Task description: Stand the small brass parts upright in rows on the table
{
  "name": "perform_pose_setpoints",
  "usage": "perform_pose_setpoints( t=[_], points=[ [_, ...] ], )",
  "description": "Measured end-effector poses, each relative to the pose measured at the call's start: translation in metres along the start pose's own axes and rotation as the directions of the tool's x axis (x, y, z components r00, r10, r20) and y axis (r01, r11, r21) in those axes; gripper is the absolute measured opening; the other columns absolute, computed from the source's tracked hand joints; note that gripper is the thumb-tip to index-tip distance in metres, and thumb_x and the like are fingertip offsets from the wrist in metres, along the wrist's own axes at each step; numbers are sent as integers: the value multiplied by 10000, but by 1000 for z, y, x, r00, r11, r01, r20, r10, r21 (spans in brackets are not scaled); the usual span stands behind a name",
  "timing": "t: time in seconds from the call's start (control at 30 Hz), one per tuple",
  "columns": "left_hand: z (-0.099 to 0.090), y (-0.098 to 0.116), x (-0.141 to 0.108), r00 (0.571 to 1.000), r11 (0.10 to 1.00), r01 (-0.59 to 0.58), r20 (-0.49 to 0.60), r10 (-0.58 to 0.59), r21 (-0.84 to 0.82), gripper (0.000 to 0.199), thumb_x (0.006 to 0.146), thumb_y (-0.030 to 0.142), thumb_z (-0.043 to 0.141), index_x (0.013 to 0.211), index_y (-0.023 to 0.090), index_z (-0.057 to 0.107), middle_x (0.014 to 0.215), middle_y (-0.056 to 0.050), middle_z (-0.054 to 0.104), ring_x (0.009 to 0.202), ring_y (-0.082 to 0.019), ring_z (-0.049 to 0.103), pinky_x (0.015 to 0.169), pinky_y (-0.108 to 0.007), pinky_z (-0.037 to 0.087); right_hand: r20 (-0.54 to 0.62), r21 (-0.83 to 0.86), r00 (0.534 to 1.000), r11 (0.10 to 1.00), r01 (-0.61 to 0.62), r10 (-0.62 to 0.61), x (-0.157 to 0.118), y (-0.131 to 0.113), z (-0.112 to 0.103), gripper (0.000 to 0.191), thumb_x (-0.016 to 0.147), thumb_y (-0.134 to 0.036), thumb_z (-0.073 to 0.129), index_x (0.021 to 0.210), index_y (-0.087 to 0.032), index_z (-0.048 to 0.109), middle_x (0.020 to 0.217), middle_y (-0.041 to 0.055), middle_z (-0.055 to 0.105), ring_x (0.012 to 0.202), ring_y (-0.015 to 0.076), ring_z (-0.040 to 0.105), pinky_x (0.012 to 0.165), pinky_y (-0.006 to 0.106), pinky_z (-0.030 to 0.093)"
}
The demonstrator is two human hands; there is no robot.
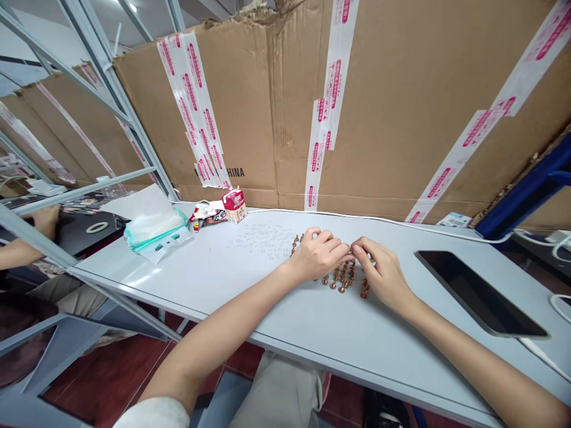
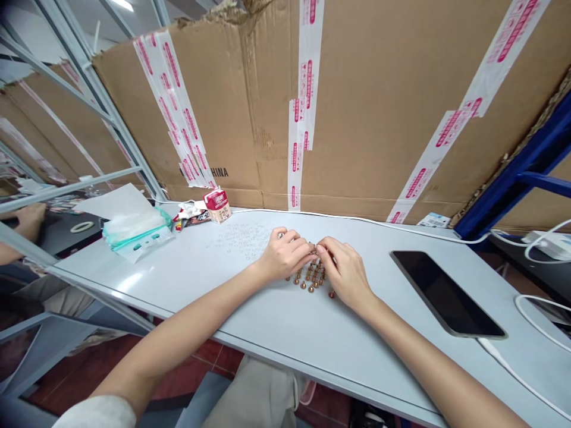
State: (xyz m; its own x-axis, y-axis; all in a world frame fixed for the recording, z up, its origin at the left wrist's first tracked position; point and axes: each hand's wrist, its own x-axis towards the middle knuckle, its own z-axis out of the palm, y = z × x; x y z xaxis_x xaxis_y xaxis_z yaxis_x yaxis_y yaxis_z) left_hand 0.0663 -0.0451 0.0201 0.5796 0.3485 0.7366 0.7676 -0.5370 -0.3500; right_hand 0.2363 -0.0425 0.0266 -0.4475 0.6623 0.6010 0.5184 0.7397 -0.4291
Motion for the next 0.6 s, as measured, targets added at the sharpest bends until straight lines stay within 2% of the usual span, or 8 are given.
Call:
perform_pose_setpoints(
  t=[0.13,0.3,0.47,0.6],
  points=[
    [-2,3,2,998,999,13,66,-10,-37,261,916,304,323,779,181,509,705,11,605,739,-123,477,765,-316,225,36,58,999,998,-30,27,1,-1,-1,299,906,-346,289,665,-200,391,590,-19,427,556,118,396,579,248,310],
    [1,7,3,985,986,110,144,-92,-123,323,929,328,266,789,177,515,729,0,617,761,-122,492,787,-317,244,-24,46,998,998,-51,52,0,-8,-1,311,900,-355,286,647,-203,385,557,-20,392,524,115,380,549,246,305],
    [3,6,2,984,987,114,148,-96,-117,255,920,344,313,956,191,514,789,0,624,790,-114,500,795,-310,249,-65,28,996,998,-61,63,1,-10,-5,307,891,-338,308,621,-203,362,546,-26,372,504,106,356,529,242,292],
    [-1,4,2,987,989,88,145,-70,-120,279,922,335,302,851,199,535,746,7,628,774,-120,487,781,-317,241,-28,41,998,998,-51,52,1,-9,-5,304,895,-333,307,624,-202,349,550,-31,354,507,104,343,528,236,290]
  ],
)
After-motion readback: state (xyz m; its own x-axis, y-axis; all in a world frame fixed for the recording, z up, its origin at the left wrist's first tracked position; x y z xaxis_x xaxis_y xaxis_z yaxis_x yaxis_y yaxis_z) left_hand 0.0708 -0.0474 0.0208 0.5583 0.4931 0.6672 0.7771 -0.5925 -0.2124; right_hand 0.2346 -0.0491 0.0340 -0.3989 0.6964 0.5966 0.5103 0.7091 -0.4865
